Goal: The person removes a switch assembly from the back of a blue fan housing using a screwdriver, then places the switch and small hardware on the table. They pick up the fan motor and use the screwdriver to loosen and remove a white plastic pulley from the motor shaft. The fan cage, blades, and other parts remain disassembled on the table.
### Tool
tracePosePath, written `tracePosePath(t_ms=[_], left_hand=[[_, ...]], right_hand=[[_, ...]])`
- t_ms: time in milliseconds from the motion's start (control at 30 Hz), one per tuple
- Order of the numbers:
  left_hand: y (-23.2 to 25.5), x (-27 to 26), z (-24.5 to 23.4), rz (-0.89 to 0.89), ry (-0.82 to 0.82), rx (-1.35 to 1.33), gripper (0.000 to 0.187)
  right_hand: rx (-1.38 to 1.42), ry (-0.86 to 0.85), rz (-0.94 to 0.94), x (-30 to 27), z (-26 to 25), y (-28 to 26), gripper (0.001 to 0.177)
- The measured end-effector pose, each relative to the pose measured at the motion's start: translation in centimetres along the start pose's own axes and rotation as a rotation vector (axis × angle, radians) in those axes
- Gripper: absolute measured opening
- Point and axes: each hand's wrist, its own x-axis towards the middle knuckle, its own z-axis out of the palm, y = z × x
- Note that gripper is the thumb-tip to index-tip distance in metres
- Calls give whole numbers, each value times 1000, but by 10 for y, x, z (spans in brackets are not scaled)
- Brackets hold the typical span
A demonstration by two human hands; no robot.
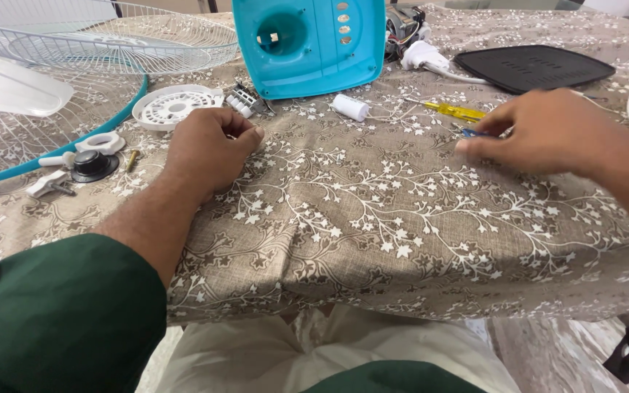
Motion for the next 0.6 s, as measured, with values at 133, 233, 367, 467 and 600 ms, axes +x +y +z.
tracePosePath(t_ms=[133, 233, 367, 467, 600], left_hand=[[-1, -2, -1, -29, -2, -16, 22], [-2, -1, 1, -5, 6, -17, 21], [-3, -1, 0, 13, 12, -6, 21], [-2, 0, 0, -9, 0, -1, 22], [-1, 0, 1, 1, -8, 16, 23]], right_hand=[[13, 13, -47, -13, -9, -21, 68], [109, 102, -30, -14, -2, -10, 63], [313, 245, 106, 10, 25, 45, 54], [373, 384, 179, 46, 64, 115, 47], [382, 509, 137, 94, 132, 195, 39]])
